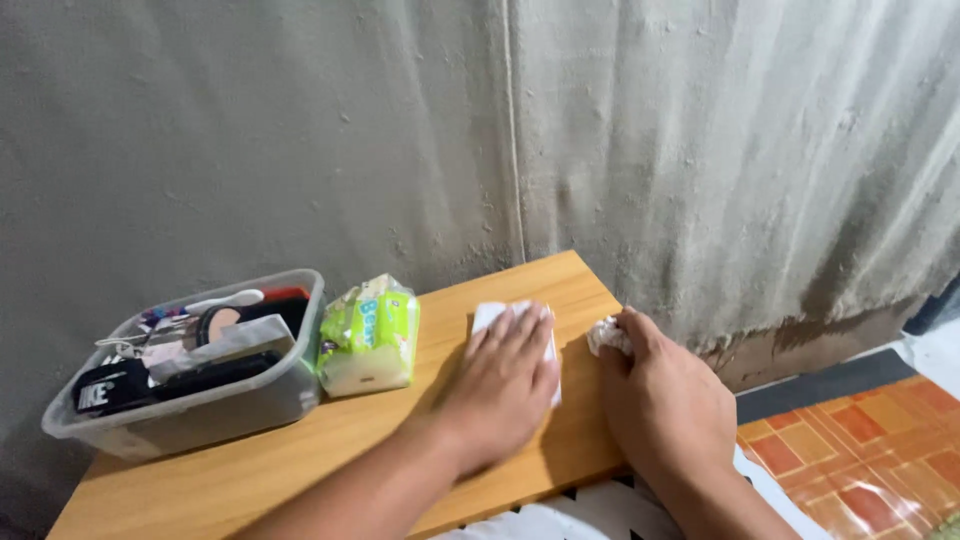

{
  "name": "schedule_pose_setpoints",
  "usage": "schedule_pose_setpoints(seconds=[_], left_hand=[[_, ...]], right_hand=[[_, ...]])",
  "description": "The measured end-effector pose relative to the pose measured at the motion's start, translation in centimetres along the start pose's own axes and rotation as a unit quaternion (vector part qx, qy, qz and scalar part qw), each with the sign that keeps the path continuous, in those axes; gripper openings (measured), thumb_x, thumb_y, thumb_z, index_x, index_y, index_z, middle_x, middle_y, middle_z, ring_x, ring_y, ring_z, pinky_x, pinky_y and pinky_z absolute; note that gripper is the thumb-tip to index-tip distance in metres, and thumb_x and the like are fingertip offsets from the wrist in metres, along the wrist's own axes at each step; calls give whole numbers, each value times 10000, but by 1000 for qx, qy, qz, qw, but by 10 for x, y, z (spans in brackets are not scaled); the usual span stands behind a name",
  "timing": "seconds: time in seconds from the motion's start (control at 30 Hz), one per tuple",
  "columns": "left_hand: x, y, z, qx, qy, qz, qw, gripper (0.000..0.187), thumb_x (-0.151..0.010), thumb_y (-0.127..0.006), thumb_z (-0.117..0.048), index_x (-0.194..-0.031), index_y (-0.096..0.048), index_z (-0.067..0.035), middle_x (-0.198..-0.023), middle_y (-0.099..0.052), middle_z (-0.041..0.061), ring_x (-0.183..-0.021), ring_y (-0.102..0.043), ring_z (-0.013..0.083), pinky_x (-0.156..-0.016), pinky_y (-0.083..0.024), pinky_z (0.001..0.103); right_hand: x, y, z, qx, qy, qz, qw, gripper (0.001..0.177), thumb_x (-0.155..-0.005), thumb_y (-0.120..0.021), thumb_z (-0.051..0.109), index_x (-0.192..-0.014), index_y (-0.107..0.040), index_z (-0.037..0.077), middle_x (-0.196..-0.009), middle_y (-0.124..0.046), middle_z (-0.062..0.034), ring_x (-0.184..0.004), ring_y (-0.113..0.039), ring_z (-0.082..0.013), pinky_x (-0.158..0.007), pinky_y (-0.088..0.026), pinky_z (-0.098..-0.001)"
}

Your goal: Organizing miscellaneous items into a container and cleaning the surface.

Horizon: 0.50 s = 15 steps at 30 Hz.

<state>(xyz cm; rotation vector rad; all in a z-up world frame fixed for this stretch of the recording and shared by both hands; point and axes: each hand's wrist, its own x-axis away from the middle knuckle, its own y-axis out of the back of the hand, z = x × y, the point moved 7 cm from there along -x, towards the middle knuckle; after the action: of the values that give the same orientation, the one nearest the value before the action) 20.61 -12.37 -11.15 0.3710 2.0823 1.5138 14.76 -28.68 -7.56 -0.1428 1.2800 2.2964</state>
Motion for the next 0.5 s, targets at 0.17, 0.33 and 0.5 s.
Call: schedule_pose_setpoints(seconds=[0.17, 0.33, 0.5], left_hand=[[89, 39, -8, -1, -8, 16, 1000, 625, -1067, -301, -363, -1583, -247, -15, -1677, -232, 189, -1563, -151, 354, -1221, -102, 474], [192, 55, 69, -77, 15, 51, 996, 630, -1073, -313, -377, -1584, -226, -18, -1652, -243, 204, -1549, -173, 346, -1184, -132, 481], [298, 82, 190, -222, 88, 51, 970, 663, -1053, -253, -412, -1587, -142, -34, -1708, -182, 177, -1561, -193, 344, -1217, -173, 486]], right_hand=[[2, -3, 5, 30, -25, 37, 999, 465, -910, -587, 451, -1351, -635, 313, -1073, -751, -166, -1010, -710, -387, -883, -547, -504], [4, -8, 0, 46, -21, 54, 997, 477, -937, -573, 471, -1383, -637, 315, -1094, -750, -187, -1021, -710, -410, -886, -548, -517], [3, -9, -1, 51, -17, 39, 998, 474, -942, -576, 475, -1374, -661, 300, -1126, -749, -195, -1073, -694, -417, -913, -542, -513]])
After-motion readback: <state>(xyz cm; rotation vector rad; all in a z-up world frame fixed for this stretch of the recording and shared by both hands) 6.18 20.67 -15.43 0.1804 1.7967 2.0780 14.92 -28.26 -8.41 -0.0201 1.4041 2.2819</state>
